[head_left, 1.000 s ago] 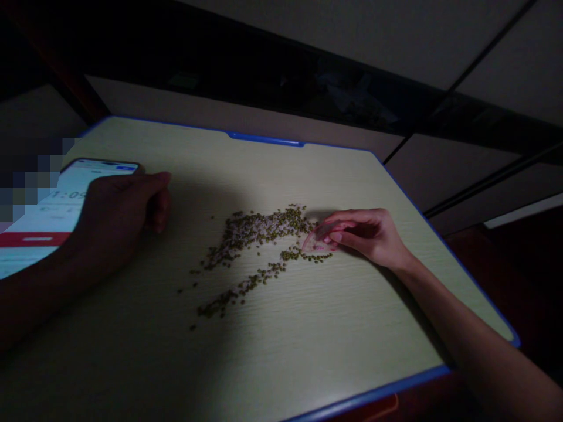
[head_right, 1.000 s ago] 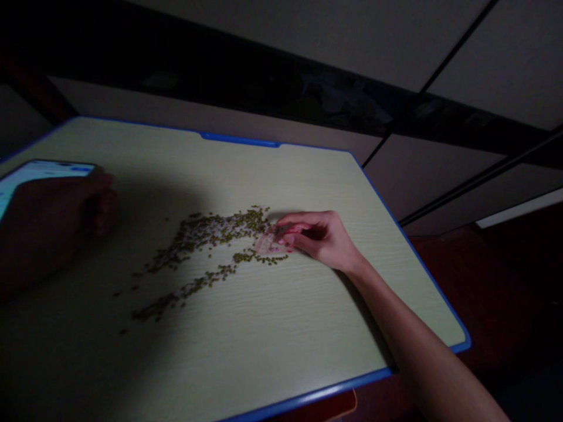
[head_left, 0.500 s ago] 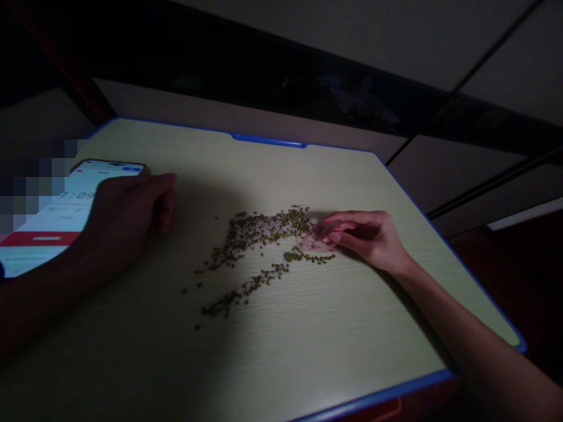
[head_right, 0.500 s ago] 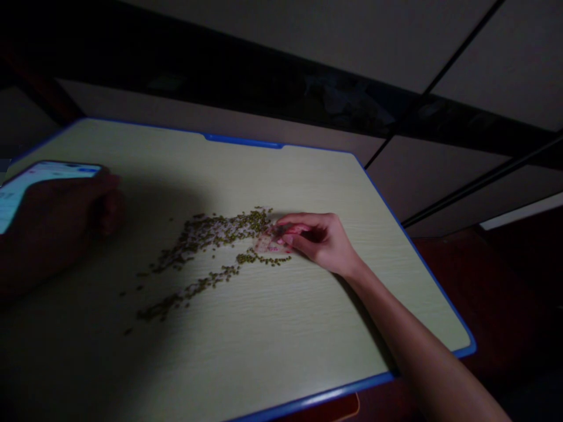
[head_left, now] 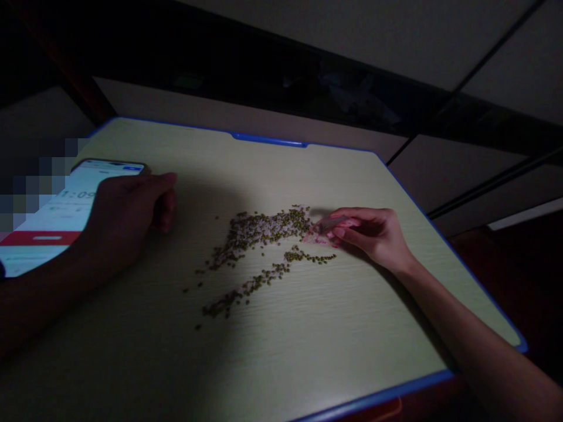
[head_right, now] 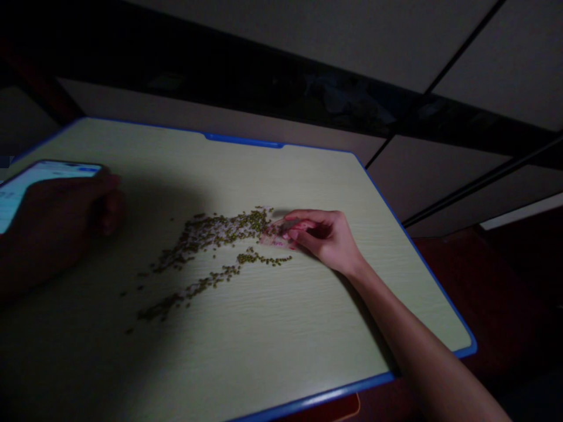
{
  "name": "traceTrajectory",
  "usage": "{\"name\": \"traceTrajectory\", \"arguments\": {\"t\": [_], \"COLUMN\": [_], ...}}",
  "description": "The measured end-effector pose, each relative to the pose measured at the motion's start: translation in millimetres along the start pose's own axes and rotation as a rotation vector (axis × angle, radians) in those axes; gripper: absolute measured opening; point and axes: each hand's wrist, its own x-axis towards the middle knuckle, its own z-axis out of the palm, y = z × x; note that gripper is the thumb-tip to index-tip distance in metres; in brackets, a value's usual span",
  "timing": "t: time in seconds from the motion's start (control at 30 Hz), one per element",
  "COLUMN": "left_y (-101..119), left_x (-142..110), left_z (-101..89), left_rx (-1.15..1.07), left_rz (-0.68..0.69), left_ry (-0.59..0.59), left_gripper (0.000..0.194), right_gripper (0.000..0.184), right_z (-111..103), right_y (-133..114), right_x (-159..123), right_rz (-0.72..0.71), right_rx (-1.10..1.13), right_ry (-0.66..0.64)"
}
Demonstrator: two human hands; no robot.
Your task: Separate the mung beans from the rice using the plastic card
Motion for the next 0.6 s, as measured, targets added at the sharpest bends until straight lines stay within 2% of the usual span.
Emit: {"name": "traceTrajectory", "arguments": {"t": [0.2,0.6], "left_y": [-5.1,-1.9], "left_x": [3.6,0.3], "left_z": [-0.8,0.3], "left_rx": [-0.005,-0.010], "left_rz": [0.029,0.003], "left_ry": [-0.004,0.016], "left_gripper": [0.030,0.030], "right_gripper": [0.019,0.021], "right_z": [2.0,3.1], "right_y": [0.5,-0.8], "right_x": [1.2,3.6], "right_rz": [-0.012,-0.029], "right_rx": [-0.033,-0.024], "right_ry": [0.040,-0.004]}}
